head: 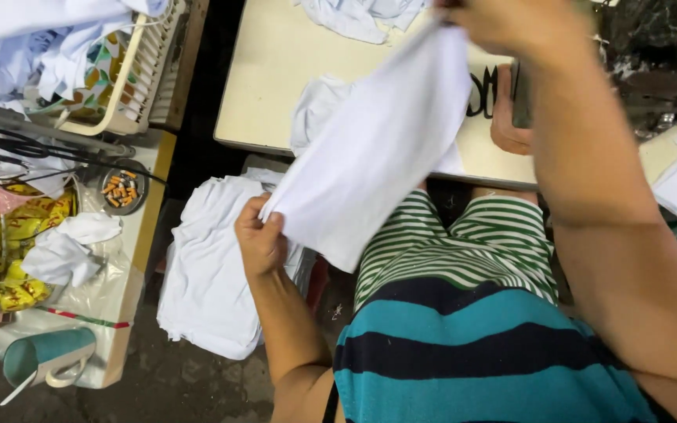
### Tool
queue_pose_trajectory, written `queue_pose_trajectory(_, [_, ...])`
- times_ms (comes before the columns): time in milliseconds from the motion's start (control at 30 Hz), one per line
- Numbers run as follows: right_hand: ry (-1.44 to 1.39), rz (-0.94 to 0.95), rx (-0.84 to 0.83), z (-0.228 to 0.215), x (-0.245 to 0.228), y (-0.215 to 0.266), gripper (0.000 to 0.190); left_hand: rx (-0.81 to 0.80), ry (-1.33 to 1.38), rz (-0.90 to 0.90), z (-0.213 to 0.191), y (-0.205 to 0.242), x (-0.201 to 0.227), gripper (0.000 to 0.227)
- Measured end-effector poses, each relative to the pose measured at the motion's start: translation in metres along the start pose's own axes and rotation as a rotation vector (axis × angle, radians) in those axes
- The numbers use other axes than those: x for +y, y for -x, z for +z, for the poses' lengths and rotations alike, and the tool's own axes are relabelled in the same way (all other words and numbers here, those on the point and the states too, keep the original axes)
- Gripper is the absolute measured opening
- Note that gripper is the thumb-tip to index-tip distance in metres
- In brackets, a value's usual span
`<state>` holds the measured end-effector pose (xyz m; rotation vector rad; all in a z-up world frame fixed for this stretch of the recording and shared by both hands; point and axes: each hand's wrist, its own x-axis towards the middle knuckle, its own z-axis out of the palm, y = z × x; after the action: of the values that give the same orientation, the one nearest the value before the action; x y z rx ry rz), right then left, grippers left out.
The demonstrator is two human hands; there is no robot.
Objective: A person is preparing fabric pieces by folding them and trimming them with scissors at a sewing workstation.
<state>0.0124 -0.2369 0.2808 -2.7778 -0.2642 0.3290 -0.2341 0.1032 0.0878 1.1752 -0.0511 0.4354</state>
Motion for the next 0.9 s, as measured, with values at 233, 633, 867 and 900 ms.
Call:
queue_pose_trajectory(233, [-0.165, -0.419, 0.074, 0.057, -0.025, -0.102, 0.025, -0.384, -0.393, 0.217, 0.088, -0.02, 0.079, 0.016])
queue_pose_trajectory(633, [0.602, -0.057, 0.036, 0.181, 0.074, -0.124, 0.03, -0.368, -1.381, 0.303, 0.139, -0.076, -0.17, 0.053])
queue_pose_trajectory(867, [-0.032, 0.388, -0.207, 0.123, 0.027, -0.041, 0.054, -0.169, -1.597, -0.112, 0.101, -0.143, -0.194, 0.067])
queue_pose_trajectory(900, [-0.101, 0.454, -0.23, 0.115, 0.019, -0.031, 0.069, -0.159, -1.633, -0.091, 0.1, -0.146, -0.195, 0.066])
